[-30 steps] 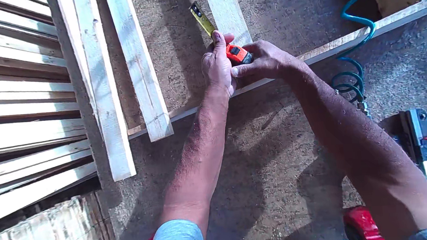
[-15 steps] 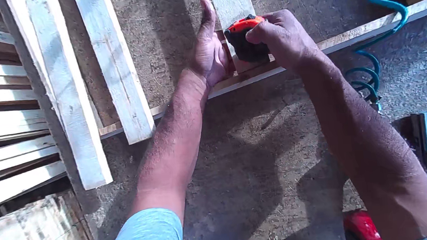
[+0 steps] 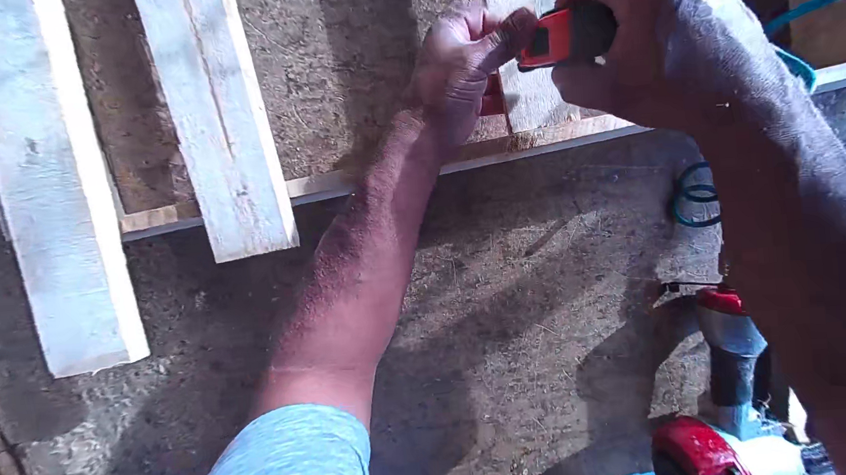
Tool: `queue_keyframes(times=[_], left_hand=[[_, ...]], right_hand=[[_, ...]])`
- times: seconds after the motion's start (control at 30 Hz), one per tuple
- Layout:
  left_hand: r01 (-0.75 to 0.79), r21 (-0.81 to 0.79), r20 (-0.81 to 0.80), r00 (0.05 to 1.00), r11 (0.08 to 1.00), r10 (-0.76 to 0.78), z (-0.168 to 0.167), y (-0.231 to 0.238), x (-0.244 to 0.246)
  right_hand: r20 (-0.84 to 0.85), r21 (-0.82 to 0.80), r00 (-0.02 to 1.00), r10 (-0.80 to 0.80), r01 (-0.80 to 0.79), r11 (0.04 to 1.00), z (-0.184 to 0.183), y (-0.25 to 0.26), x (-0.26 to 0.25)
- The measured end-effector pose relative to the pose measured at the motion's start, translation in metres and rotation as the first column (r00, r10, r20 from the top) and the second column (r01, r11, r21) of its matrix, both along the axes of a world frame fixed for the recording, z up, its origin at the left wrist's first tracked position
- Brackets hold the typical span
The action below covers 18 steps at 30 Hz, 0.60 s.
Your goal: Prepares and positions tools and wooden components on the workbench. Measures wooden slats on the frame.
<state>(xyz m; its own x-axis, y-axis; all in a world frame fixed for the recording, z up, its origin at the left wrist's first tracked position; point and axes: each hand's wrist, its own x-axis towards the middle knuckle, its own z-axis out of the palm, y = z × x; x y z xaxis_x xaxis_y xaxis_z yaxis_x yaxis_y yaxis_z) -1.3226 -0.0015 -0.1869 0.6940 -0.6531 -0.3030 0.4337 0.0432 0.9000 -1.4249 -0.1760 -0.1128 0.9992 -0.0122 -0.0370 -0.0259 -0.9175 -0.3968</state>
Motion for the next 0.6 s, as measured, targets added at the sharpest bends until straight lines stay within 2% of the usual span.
queue_keyframes(times=[0.1, 0.2, 0.3, 0.43, 0.6], left_hand=[[-0.028, 0.061, -0.061, 0.998, 0.998, 0.032, 0.000, 0.000, 0.000], [0.061, 0.022, -0.071, 0.996, 0.998, -0.059, 0.000, 0.002, 0.001], [0.105, -0.008, -0.031, 0.994, 0.994, -0.105, -0.002, 0.005, 0.001], [0.061, -0.013, -0.016, 0.998, 0.998, -0.062, 0.002, 0.010, -0.003], [0.067, 0.018, 0.016, 0.998, 0.998, -0.068, 0.000, 0.013, -0.003]], right_hand=[[0.019, -0.021, 1.000, 0.004, -0.003, 1.000, -0.003, 0.006, -0.003], [0.086, -0.008, 0.996, -0.007, 0.008, 1.000, -0.009, 0.008, -0.010], [0.017, -0.045, 1.000, -0.006, 0.006, 0.999, -0.005, 0.009, -0.019], [-0.085, -0.118, 0.995, -0.060, 0.050, 0.992, 0.006, -0.016, -0.039], [-0.104, -0.156, 0.993, -0.061, 0.044, 0.987, 0.009, -0.047, -0.059]])
